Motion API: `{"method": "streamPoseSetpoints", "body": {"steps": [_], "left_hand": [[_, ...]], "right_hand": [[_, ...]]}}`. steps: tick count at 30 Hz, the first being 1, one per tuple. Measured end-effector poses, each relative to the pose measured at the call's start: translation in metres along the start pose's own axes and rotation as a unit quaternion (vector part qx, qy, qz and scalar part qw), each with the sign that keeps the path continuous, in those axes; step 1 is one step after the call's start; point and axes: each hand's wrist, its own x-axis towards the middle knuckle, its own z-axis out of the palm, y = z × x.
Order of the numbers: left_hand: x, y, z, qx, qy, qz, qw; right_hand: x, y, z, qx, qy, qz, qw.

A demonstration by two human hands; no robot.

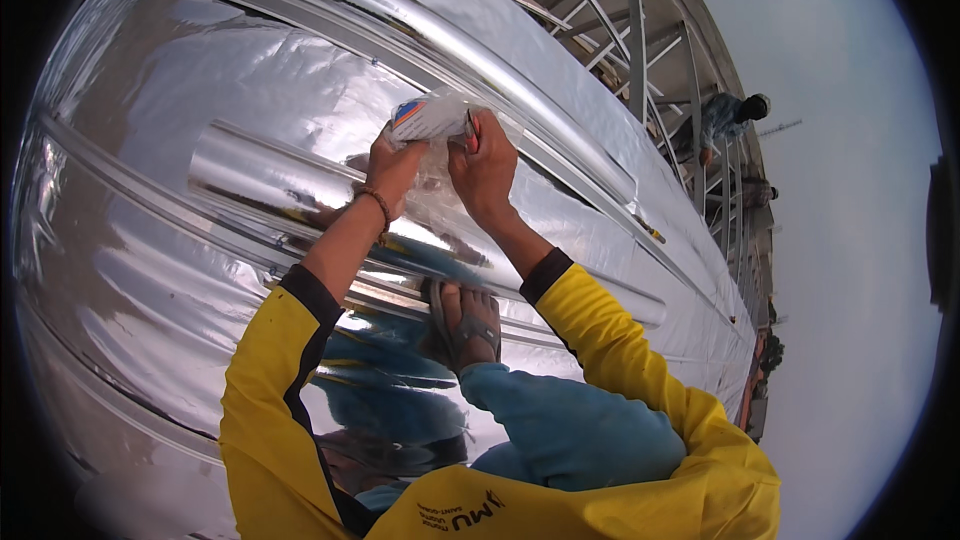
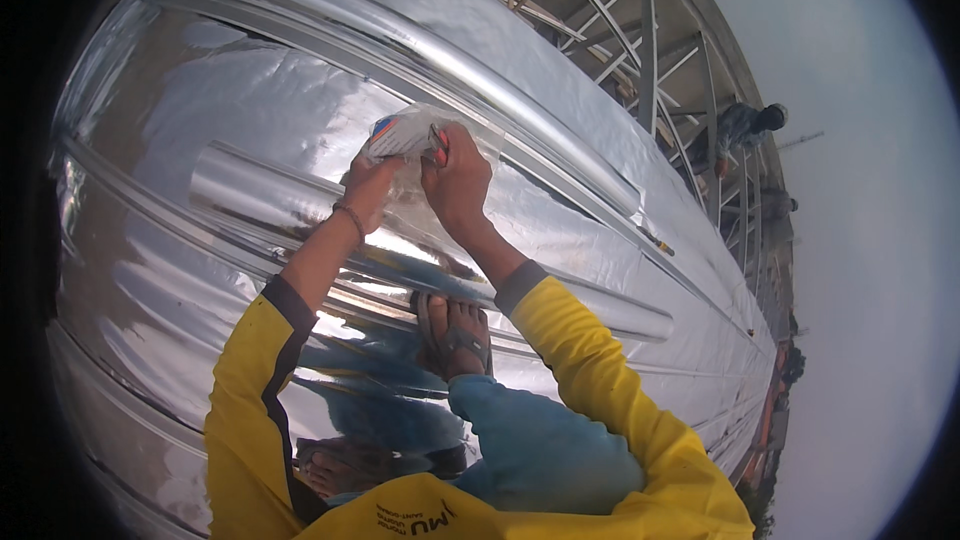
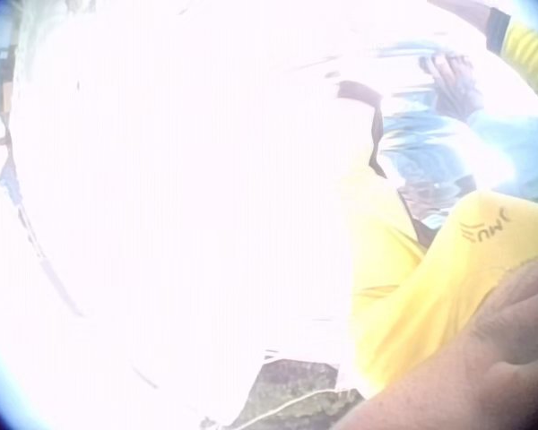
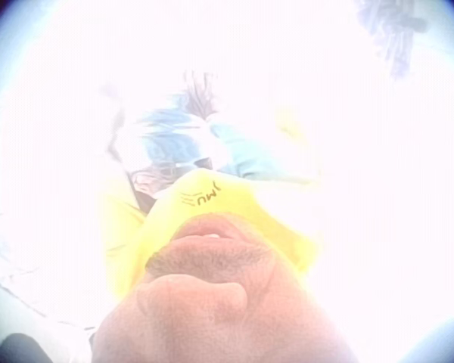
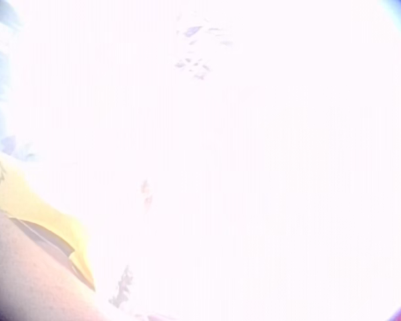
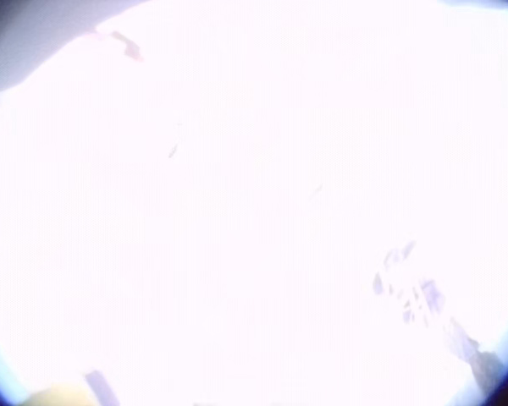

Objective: The person cuts and smooths a roll of reflective foil onto a curved metal roof surface using a utility knife. They repeatedly trim edges, press the foil into place, and remove excess material while working on the roof structure.

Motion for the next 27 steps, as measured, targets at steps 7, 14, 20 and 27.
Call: {"method": "streamPoseSetpoints", "body": {"steps": [7, 14, 20, 27], "left_hand": [[0.033, -0.023, -0.018, -0.134, 0.098, 0.014, 0.986], [0.029, -0.004, -0.033, -0.24, -0.139, -0.158, 0.947], [0.007, 0.008, -0.012, 0.053, -0.167, -0.017, 0.984], [0.013, 0.001, -0.024, 0.004, -0.251, -0.156, 0.955]], "right_hand": [[-0.027, -0.021, -0.021, -0.045, -0.192, -0.063, 0.978], [-0.027, 0.02, -0.031, -0.145, -0.225, -0.045, 0.962], [-0.02, 0.007, -0.039, -0.019, -0.299, -0.156, 0.941], [-0.018, -0.01, -0.061, 0.083, -0.129, 0.008, 0.988]]}}
